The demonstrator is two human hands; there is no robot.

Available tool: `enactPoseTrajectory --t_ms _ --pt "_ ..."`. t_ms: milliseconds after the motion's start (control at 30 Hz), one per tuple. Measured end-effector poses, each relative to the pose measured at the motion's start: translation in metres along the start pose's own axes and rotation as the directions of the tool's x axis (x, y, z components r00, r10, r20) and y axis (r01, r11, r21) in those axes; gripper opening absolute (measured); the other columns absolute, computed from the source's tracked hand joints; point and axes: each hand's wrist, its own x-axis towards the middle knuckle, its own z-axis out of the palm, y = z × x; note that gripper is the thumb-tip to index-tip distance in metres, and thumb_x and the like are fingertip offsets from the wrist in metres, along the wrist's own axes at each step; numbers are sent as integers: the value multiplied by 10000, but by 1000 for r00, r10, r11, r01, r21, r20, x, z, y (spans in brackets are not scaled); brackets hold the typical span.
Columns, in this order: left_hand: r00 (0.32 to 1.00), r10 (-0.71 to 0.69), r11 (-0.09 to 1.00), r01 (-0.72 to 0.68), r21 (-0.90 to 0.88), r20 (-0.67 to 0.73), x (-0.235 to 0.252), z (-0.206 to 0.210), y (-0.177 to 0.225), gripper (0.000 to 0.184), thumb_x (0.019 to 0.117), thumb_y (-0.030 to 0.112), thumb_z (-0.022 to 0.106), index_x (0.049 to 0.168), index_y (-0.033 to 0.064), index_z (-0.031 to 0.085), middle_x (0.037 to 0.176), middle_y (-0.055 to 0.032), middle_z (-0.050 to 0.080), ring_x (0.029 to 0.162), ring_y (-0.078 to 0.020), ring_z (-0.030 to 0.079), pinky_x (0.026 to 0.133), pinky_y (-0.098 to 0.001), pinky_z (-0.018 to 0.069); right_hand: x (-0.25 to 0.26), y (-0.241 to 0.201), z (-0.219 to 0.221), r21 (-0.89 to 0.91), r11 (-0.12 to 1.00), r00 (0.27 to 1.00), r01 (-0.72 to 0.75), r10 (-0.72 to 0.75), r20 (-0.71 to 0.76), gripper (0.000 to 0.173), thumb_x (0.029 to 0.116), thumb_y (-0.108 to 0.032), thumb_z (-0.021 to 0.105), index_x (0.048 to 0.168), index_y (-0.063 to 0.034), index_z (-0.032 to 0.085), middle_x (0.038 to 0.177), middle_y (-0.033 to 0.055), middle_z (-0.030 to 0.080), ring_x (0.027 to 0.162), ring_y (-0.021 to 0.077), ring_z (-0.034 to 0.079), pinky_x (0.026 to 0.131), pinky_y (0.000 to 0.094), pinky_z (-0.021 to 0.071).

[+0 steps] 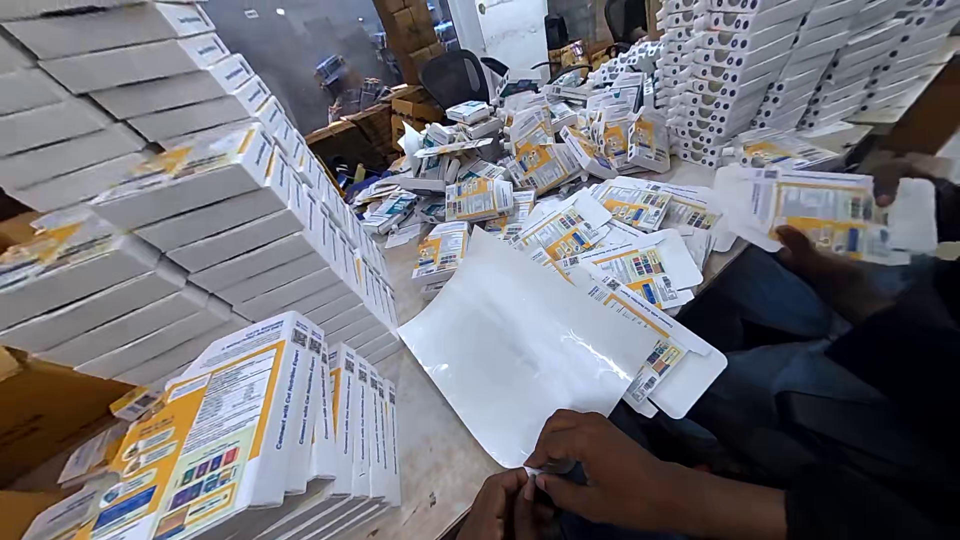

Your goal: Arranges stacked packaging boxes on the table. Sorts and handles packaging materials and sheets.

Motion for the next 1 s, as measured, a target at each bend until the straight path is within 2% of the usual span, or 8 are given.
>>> enactPoseTrajectory --t_ms 133,267,467,600,800,1000 --pt "994 104 977 -101 188 -10 1 0 -3 93 963 10 605 974 -56 670 878 -87 687 676 -89 698 620 -253 634 3 -3 -4 -31 999 998 -15 16 56 191 974 -171 640 1024 -41 769 1000 120 724 1008 235 666 893 381 524" --pt "989 145 953 -143 268 12 2 0 -2 96 959 24 612 952 -44 679 897 -101 679 708 -86 689 649 -236 619 7 -4 -11 -24 999 993 -31 33 114 192 969 -145 630 1001 -20 772 975 125 733 979 229 677 873 390 522" --pt "986 162 954 -169 248 47 3 -1 -4 102 965 38 610 965 -43 672 923 -104 670 725 -96 682 656 -240 617 12 3 -18 58 997 987 -48 38 159 177 963 -165 675 996 -27 781 964 106 736 940 168 680 837 320 537" --pt "986 158 962 -165 218 52 3 -3 -4 94 935 37 643 962 -47 676 924 -113 677 724 -98 680 662 -240 612 15 7 -24 106 993 980 -52 30 197 174 964 -170 688 1004 -32 786 966 91 747 916 138 688 828 313 543" --pt "993 97 983 -106 149 68 2 -6 -3 97 925 39 664 983 -38 675 942 -103 679 749 -101 692 673 -256 626 14 8 -24 88 996 977 -23 4 212 173 969 -167 685 1032 -39 784 974 86 752 914 129 695 831 304 550" --pt "998 -39 999 37 39 53 -1 -7 5 94 932 31 655 999 -33 673 922 -95 707 743 -140 725 674 -313 653 13 13 -21 51 997 978 64 -73 194 176 985 -163 668 1037 -35 777 974 91 755 934 152 701 858 322 552"
